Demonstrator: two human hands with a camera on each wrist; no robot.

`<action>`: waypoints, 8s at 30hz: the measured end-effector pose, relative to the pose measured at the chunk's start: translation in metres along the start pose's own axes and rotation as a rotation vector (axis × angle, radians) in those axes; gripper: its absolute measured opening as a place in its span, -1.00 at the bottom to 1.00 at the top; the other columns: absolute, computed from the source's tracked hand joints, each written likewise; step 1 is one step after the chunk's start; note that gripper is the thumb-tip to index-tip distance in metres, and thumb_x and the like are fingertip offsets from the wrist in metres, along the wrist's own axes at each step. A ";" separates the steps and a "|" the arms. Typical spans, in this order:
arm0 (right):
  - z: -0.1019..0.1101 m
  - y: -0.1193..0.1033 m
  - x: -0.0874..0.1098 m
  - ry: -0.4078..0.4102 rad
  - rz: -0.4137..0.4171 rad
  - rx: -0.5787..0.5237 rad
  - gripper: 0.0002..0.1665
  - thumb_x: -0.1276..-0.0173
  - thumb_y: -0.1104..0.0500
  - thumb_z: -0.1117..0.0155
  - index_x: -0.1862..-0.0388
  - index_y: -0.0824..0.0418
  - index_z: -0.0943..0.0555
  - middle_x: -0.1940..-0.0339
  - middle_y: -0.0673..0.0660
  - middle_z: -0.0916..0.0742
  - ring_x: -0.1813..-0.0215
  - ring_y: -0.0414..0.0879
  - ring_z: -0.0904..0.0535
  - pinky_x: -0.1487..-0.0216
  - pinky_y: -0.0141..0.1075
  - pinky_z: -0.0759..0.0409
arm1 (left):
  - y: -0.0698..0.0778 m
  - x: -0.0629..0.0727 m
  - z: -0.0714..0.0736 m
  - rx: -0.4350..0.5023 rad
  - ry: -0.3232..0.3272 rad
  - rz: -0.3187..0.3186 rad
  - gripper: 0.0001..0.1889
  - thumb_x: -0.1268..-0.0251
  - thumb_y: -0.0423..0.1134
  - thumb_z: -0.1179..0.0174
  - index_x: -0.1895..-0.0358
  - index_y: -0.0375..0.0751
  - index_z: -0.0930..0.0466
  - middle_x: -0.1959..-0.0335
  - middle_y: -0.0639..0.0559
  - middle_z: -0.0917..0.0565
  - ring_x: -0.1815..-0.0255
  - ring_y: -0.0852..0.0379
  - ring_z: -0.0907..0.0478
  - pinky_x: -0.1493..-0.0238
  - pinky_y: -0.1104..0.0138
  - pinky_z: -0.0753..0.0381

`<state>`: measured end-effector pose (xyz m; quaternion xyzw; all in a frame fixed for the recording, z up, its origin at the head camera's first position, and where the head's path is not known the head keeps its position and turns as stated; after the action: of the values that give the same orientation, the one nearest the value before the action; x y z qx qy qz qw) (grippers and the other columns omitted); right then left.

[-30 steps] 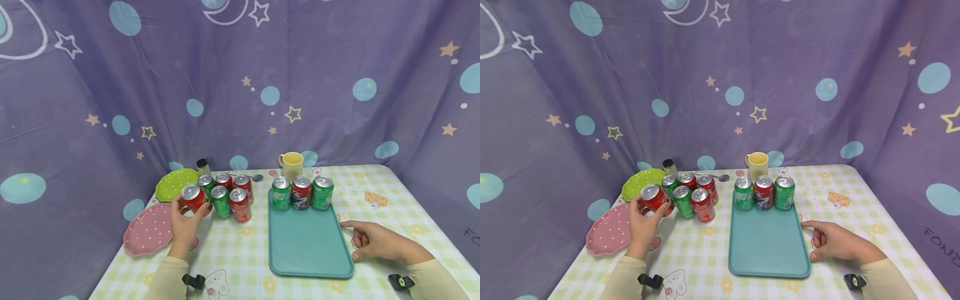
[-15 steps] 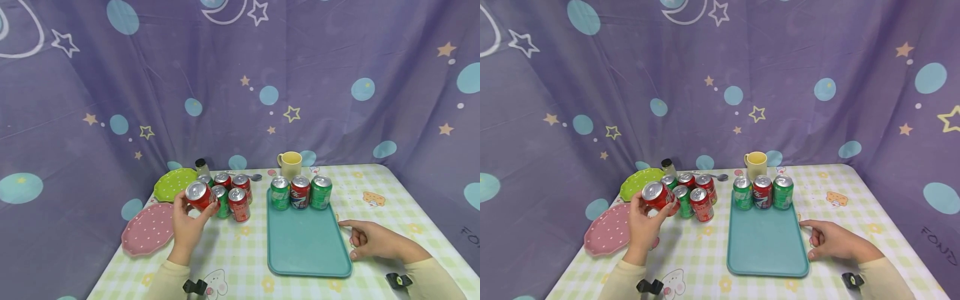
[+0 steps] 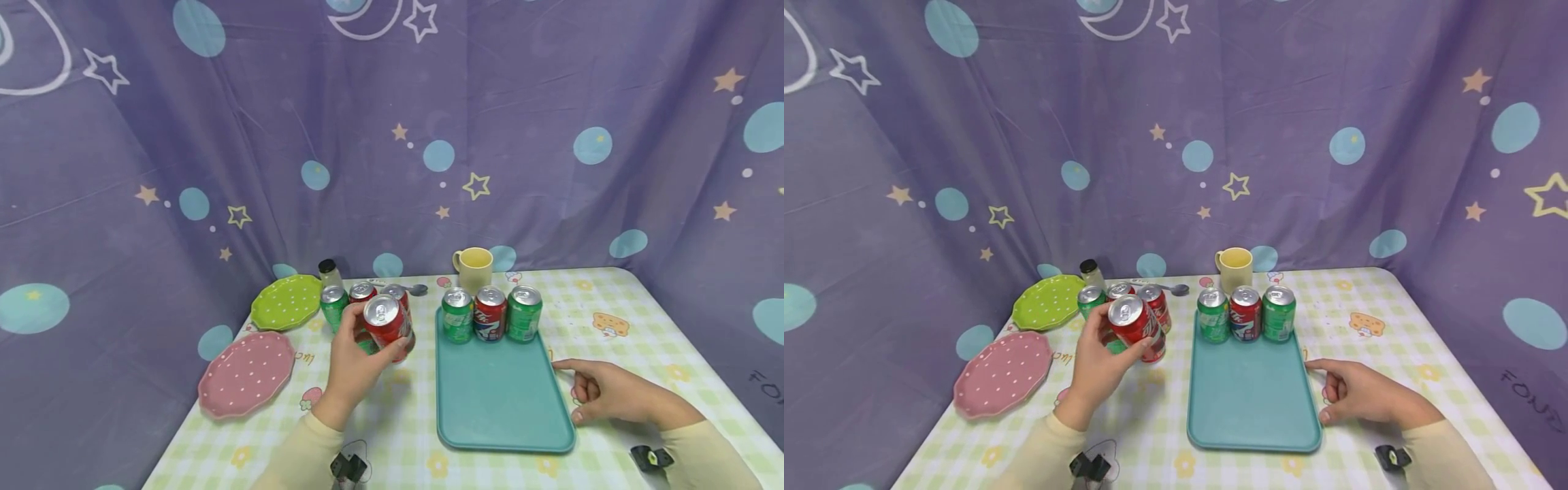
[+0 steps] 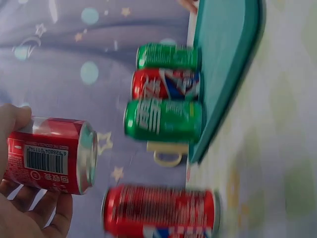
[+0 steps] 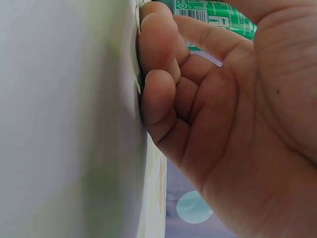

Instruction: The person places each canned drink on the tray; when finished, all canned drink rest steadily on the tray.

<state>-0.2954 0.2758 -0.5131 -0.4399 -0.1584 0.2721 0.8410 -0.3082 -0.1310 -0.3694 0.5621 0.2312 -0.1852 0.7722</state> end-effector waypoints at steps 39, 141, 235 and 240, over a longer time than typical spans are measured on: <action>0.002 0.002 0.000 0.003 -0.075 0.019 0.06 -0.18 0.06 -0.67 -0.52 0.43 -0.35 0.33 0.10 -0.64 0.45 -0.24 -0.48 0.45 -0.35 -0.53 | -0.025 0.012 -0.216 -0.049 -0.371 0.189 -0.28 -0.11 -0.01 -0.63 -0.33 0.11 -0.46 -0.15 0.32 -0.59 -0.13 0.34 -0.53 -0.09 0.30 -0.69; 0.001 0.003 0.001 0.015 -0.045 0.013 0.01 -0.20 0.05 -0.66 -0.48 0.44 -0.38 0.34 0.10 -0.65 0.45 -0.27 -0.48 0.46 -0.35 -0.53 | -0.130 -0.009 0.032 -0.073 -0.056 0.276 -0.04 -0.18 -0.31 -0.58 -0.60 -0.05 -0.18 -0.51 -0.18 -0.33 -0.54 -0.19 -0.27 -0.51 -0.15 -0.30; 0.001 -0.002 0.000 0.020 0.011 -0.007 -0.03 -0.21 0.15 -0.65 -0.46 0.51 -0.37 0.36 0.08 -0.64 0.47 -0.28 -0.47 0.50 -0.36 -0.52 | -0.055 0.013 -0.184 -0.038 -0.329 0.274 -0.24 -0.05 -0.17 -0.67 -0.32 0.15 -0.44 -0.17 0.31 -0.56 -0.17 0.25 -0.55 -0.16 0.28 -0.64; 0.001 -0.003 -0.001 0.013 0.013 -0.016 -0.04 -0.22 0.16 -0.64 -0.46 0.51 -0.37 0.35 0.09 -0.64 0.46 -0.28 -0.47 0.50 -0.36 -0.51 | -0.056 0.013 -0.194 -0.070 -0.333 0.279 -0.22 -0.08 -0.18 -0.65 -0.37 0.13 -0.43 -0.21 0.29 -0.54 -0.19 0.24 -0.52 -0.20 0.25 -0.62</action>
<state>-0.2955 0.2743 -0.5102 -0.4496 -0.1522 0.2734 0.8366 -0.3570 0.0369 -0.4716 0.5231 0.0265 -0.1587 0.8370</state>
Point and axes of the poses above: each hand's wrist, its own x-axis away from the middle knuckle, its own z-axis out of the back of the hand, y = z × x, the point moved 10 cm from there along -x, towards the middle knuckle
